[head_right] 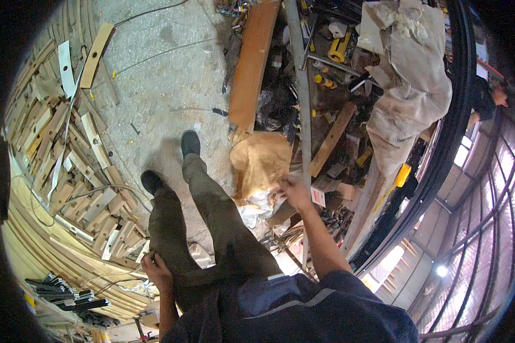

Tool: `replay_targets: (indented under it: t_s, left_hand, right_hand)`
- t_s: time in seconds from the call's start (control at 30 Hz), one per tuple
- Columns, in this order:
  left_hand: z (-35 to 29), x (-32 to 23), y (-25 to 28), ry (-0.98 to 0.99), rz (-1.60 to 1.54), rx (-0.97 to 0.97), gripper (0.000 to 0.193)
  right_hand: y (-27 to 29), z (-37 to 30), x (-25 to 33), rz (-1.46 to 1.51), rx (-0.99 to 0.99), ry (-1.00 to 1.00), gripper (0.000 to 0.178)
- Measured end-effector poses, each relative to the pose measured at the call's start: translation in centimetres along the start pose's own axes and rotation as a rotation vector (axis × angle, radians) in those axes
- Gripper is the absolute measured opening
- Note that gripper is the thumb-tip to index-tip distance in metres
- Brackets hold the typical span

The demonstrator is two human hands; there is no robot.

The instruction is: The person removes their glasses, then uses a cordless drill to drive screws into a black trim piece along the edge of a large tabletop. They later handle a power cord and a small metal bracket, preparing to attach it to the table.

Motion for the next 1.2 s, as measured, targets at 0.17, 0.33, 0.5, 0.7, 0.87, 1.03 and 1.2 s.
replay_targets:
  t_s: [0.17, 0.33, 0.5, 0.7, 0.87, 1.03, 1.2]
  left_hand:
    - [-0.1, -0.5, -0.3, 0.073, 0.036, 0.025, 0.022]
    - [0.3, -0.6, -1.0, 0.183, -0.001, 0.026, 0.022]
    - [0.0, -0.7, -1.3, 0.179, -0.011, 0.006, 0.022]
    - [0.5, -1.8, -1.4, 0.146, 0.027, -0.002, 0.022]
    - [0.8, -3.3, -1.0, 0.175, 0.069, 0.005, 0.021]
    - [1.4, -3.1, -0.8, 0.163, 0.026, 0.030, 0.020]
    - [1.1, -0.8, -1.5, 0.098, 0.080, 0.063, 0.022]
  right_hand:
    - [5.4, 10.6, 11.7, -0.274, -0.319, 0.386, 0.035]
    - [12.9, 20.3, 25.2, -0.659, -0.699, 0.706, 0.046]
    - [13.7, 23.5, 25.6, -0.923, -0.686, 0.707, 0.041]
    - [15.1, 23.3, 22.0, -0.880, -0.670, 0.681, 0.052]
    - [13.2, 21.4, 23.2, -0.920, -0.666, 0.574, 0.053]
    - [8.0, 17.8, 23.2, -0.668, -0.545, 0.385, 0.047]
    - [0.0, 10.5, 17.8, -0.336, -0.379, 0.490, 0.047]
Point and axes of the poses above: each hand's wrist, its own z-axis towards the middle knuckle, its own y-axis out of the back of the hand, x = y × z, the point moved 1 cm from there along z, towards the middle knuckle, and after that the axes turned 6 degrees about y, right-handed, at the moved point
